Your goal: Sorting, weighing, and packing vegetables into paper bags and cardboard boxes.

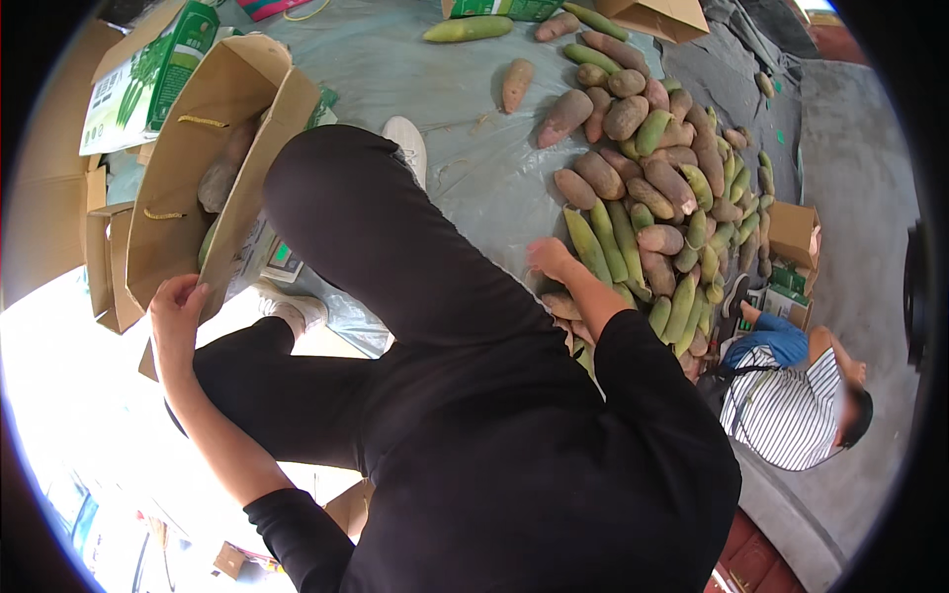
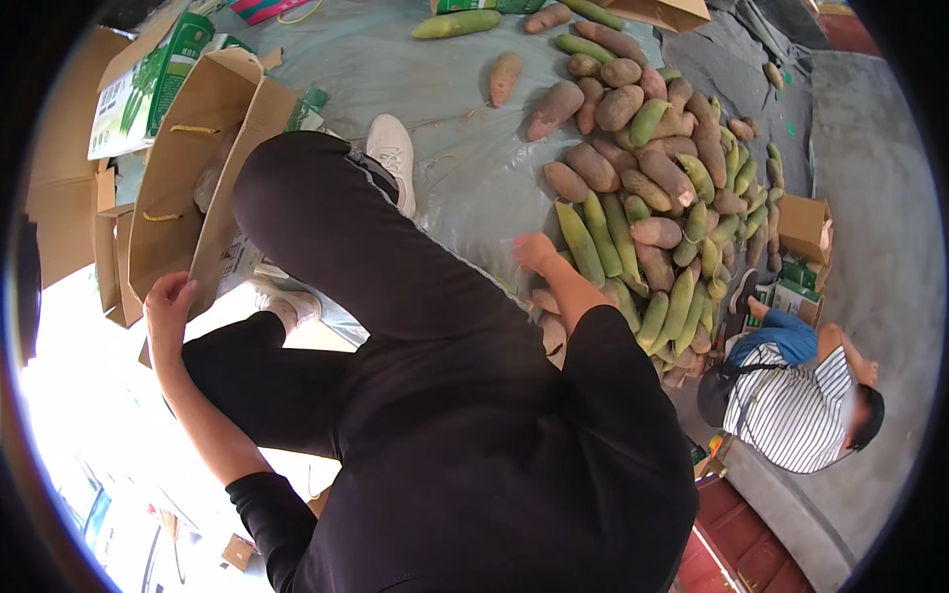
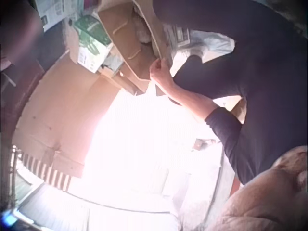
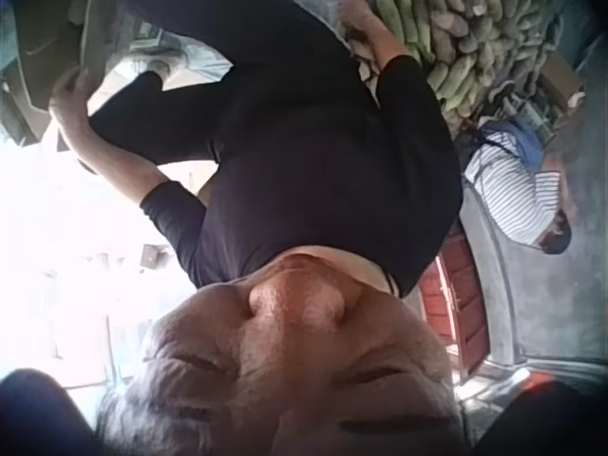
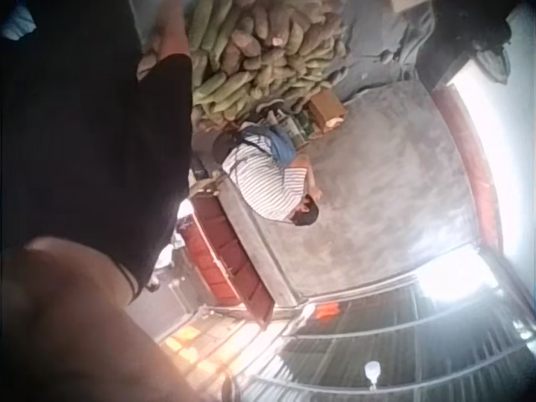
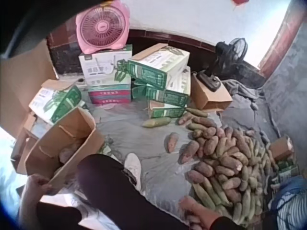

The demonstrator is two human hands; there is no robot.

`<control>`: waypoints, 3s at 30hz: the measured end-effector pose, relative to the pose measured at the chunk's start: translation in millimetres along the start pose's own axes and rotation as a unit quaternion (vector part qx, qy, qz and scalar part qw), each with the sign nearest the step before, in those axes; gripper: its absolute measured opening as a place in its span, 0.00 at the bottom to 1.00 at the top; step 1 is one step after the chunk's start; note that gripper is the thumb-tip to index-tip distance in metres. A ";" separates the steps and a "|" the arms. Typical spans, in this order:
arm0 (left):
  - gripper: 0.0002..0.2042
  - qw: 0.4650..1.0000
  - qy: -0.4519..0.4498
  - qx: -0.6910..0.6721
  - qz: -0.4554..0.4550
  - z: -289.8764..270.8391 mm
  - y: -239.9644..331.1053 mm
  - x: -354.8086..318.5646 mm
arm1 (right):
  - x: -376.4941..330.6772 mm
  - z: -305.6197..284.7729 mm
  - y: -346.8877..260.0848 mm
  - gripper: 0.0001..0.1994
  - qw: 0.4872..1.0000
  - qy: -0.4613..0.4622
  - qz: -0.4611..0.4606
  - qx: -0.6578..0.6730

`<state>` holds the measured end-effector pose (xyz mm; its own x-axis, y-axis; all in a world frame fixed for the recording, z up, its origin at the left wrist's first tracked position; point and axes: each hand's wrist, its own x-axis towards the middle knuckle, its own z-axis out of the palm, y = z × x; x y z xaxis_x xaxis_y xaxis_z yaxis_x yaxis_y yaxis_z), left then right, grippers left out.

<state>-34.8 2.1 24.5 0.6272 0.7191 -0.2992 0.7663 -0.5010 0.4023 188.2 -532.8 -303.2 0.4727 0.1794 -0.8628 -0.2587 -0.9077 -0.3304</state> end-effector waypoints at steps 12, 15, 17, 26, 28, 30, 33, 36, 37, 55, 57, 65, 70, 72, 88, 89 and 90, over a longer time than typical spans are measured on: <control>0.10 1.000 -0.019 -0.014 0.013 14.4 5.3 12.4 | -35.9 -80.3 54.6 0.15 0.977 0.187 0.043 -0.090; 0.10 1.000 -0.013 -0.008 -0.015 10.5 5.8 7.6 | -47.3 -68.3 43.9 0.09 0.969 0.221 0.019 -0.106; 0.11 1.000 -0.015 0.007 0.006 13.2 8.6 11.9 | -47.7 -63.2 55.2 0.09 0.968 0.223 0.017 -0.115; 0.11 1.000 0.017 0.000 0.007 13.4 20.1 5.4 | -74.9 -22.4 22.9 0.15 0.940 0.087 0.022 -0.329; 0.10 1.000 0.027 -0.005 0.015 13.2 10.6 5.5 | -83.4 -17.4 15.9 0.15 0.918 0.112 0.054 -0.377; 0.10 0.999 0.032 -0.007 0.008 13.3 12.2 4.7 | -82.0 -15.8 19.8 0.15 0.913 0.105 0.063 -0.389; 0.10 0.999 0.037 -0.018 0.011 11.0 12.7 3.5 | -79.4 -12.4 22.9 0.13 0.900 0.111 0.057 -0.417; 0.10 1.000 0.019 -0.001 0.008 10.6 11.9 5.4 | -80.5 -10.9 18.7 0.10 0.875 0.108 0.043 -0.470; 0.10 1.000 0.022 -0.003 0.006 10.2 12.7 4.7 | -82.9 -9.0 16.4 0.10 0.874 0.110 0.041 -0.472; 0.09 0.999 0.027 -0.010 0.018 8.9 11.6 2.6 | -53.2 -21.7 97.9 0.12 0.929 0.127 -0.050 -0.343; 0.09 0.999 0.029 -0.015 0.030 10.9 8.9 4.2 | -52.7 -19.0 103.3 0.12 0.947 0.138 -0.039 -0.289; 0.10 0.999 0.036 -0.007 0.026 6.3 12.3 -2.1 | -62.7 -21.9 87.0 0.12 0.972 0.145 -0.042 -0.177; 0.10 0.999 0.025 0.006 0.019 5.3 12.6 1.6 | -61.9 -52.6 65.1 0.10 0.987 0.124 -0.003 0.098; 0.10 0.999 0.033 0.007 0.008 0.8 6.7 -5.7 | -80.5 -55.3 4.5 0.10 0.983 0.120 -0.012 0.137; 0.10 0.999 0.032 -0.015 0.022 1.3 9.9 -3.4 | -187.7 -122.7 -347.1 0.15 0.791 0.185 -0.508 0.287; 0.10 0.999 0.031 -0.018 0.021 2.8 9.1 -1.6 | -195.3 -125.5 -365.9 0.15 0.770 0.162 -0.534 0.309; 0.10 0.999 0.025 -0.022 0.021 2.6 8.6 -0.5 | -199.9 -127.6 -384.1 0.14 0.748 0.137 -0.558 0.332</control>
<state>-28.2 -3.8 25.9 0.6505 0.7215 -0.2372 0.7316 -0.5114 0.4509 300.5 -268.4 45.0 0.8375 0.5181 0.1736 0.1077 0.1549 -0.9820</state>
